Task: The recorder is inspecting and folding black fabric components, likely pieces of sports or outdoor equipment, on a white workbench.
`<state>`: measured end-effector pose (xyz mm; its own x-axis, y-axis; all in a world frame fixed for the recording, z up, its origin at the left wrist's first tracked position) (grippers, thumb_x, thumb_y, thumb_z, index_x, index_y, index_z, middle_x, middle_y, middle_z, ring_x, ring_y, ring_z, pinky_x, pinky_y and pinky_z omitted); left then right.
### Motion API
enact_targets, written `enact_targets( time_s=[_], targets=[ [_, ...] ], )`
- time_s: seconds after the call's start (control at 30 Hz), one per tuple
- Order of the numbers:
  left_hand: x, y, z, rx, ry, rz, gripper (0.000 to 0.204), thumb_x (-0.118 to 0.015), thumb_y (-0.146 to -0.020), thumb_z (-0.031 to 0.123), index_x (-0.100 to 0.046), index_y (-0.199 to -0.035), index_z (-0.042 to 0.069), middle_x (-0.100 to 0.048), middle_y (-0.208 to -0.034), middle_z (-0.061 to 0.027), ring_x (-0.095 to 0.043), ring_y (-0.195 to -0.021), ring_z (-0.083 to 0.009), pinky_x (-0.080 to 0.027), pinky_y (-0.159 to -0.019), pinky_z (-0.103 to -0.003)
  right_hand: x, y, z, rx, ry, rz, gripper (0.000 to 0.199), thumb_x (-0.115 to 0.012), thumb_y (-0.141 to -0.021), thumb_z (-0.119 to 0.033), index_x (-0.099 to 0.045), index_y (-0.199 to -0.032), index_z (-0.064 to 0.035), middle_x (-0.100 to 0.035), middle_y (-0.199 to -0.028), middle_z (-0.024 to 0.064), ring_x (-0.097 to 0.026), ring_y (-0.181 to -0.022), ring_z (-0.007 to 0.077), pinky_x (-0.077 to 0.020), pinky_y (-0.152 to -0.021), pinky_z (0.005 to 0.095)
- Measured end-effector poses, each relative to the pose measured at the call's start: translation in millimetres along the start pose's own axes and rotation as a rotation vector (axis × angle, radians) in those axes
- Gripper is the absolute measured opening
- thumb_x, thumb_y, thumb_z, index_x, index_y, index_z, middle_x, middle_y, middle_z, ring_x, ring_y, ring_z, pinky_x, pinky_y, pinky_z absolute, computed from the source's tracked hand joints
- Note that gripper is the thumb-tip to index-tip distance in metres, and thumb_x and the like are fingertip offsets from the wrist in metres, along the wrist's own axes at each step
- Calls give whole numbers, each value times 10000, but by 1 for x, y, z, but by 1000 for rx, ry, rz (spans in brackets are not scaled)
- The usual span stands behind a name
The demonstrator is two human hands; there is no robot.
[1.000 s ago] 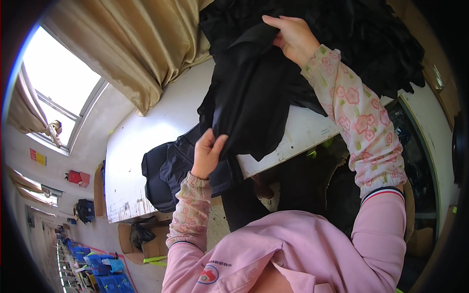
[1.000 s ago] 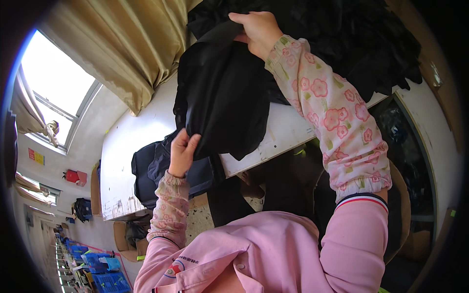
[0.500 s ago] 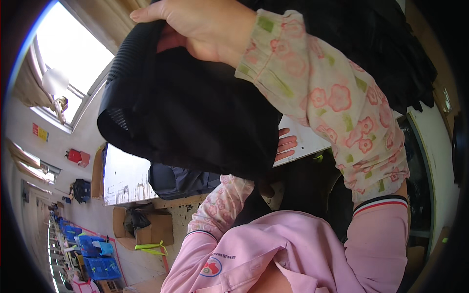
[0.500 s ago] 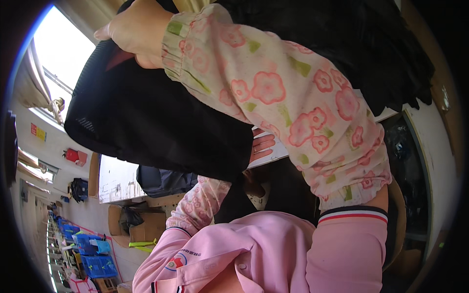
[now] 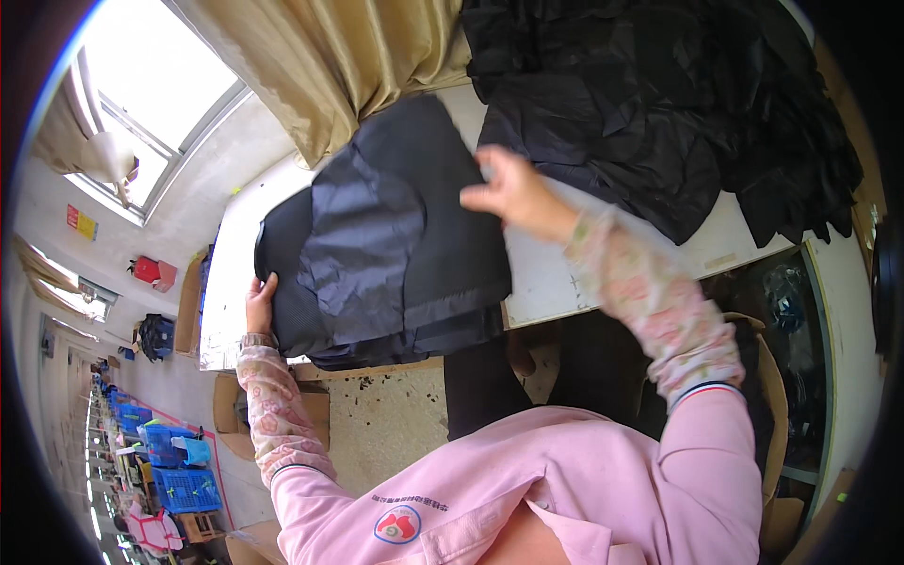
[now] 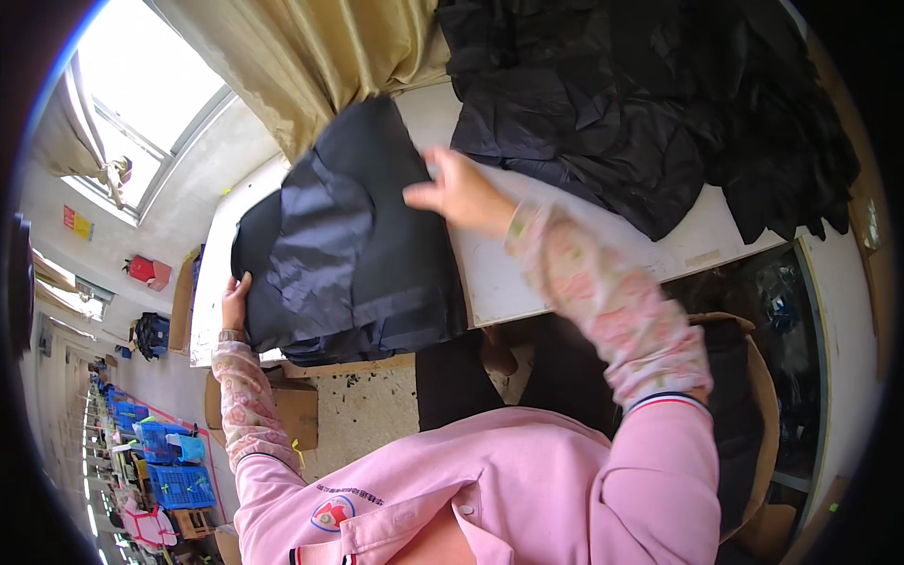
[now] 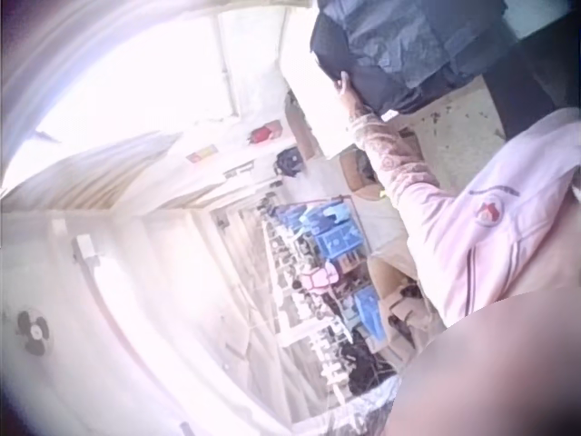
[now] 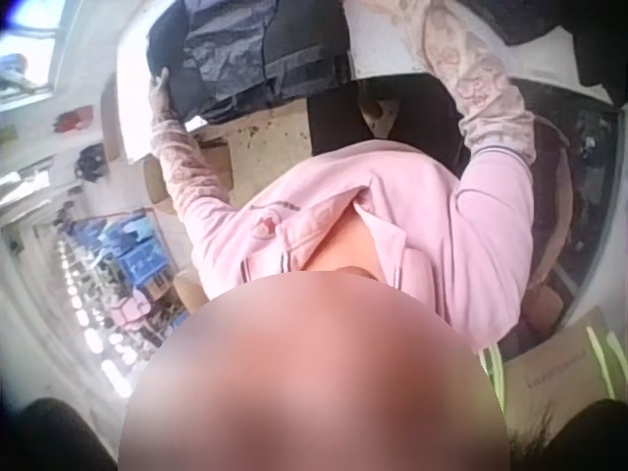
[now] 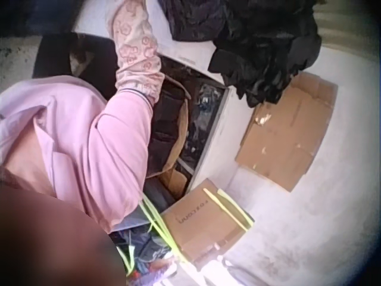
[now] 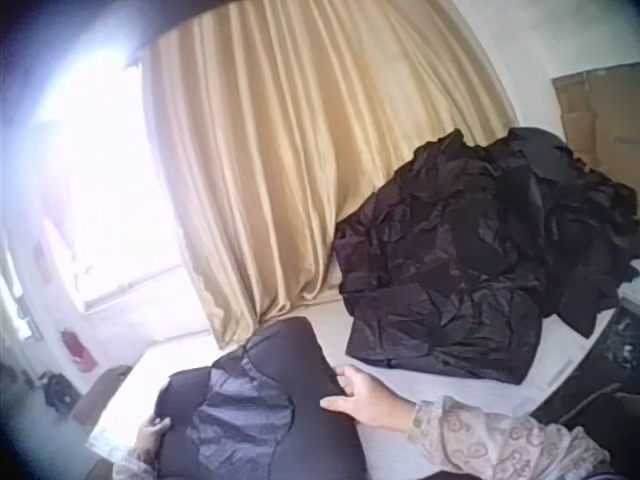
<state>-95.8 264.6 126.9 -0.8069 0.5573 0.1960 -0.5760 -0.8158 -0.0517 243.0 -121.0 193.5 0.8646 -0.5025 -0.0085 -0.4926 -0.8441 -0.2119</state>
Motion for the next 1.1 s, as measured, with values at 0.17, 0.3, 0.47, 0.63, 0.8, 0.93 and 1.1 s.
enact_targets(
  time_s=[0.17,0.3,0.47,0.63,0.8,0.93,1.1],
  targets=[
    [36,-17,-64,-72,-1285,281,522,-808,-713,231,-560,-1139,58,-621,-1008,-169,-597,-954,-317,-480,-829,-402,-53,7,243,-142,230,252,675,-773,-719,-173,-435,-1267,30,-571,-1198,240,-573,-1100,351,-444,-952,391],
    [-125,44,24,-581,-928,38,439,-754,-750,177,-570,-1128,51,-573,-1150,-168,-542,-1075,-356,-425,-947,-421,-67,29,251,-287,127,335,646,-782,-726,-187,-441,-1239,11,-584,-1139,223,-597,-1012,337,-478,-877,409],
    [-279,116,6,-611,-879,-434,701,-705,-783,445,-438,-1365,158,-311,-1449,-211,-267,-1356,-408,-231,-1076,-568,-68,30,240,-233,108,365,624,-779,-738,-191,-449,-1228,7,-578,-1149,218,-600,-986,331,-490,-840,411],
    [-306,119,-41,-477,-996,-548,846,-613,-780,624,-311,-1469,237,-123,-1546,-209,-110,-1427,-409,-134,-1075,-649,-55,25,215,-235,450,246,519,-740,-796,-307,-510,-1127,20,-635,-751,111,-618,-654,244,-497,-627,360],
    [-311,125,-41,-519,-1001,-539,848,-621,-769,630,-333,-1459,229,-141,-1540,-215,-124,-1421,-417,-147,-1075,-644,-15,-45,196,-169,586,341,618,-695,-759,-528,-589,-1057,4,-667,-810,190,-652,-759,347,-506,-699,426],
    [-320,125,-44,-529,-978,-542,859,-622,-761,639,-337,-1457,226,-153,-1538,-214,-143,-1418,-416,-160,-1070,-650,3,-115,227,-264,416,211,386,-711,-767,-371,-668,-738,12,-647,-685,120,-615,-622,228,-483,-606,351],
    [-314,125,-43,-499,-973,-544,867,-623,-758,642,-333,-1459,222,-153,-1537,-215,-126,-1425,-403,-154,-1073,-649,34,-147,220,-331,52,433,283,-694,-815,-272,-646,-735,-4,-623,-653,34,-557,-542,132,-455,-534,289]
  ],
)
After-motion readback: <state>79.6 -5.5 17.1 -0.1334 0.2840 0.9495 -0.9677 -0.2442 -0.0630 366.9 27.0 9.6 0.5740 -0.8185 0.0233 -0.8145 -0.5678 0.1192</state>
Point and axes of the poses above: each hand's wrist, its own y-axis away from the middle knuckle, its own x-axis out of the back of the hand, z = x × y, the point moved 6 cm from there along -y, towards the middle knuckle
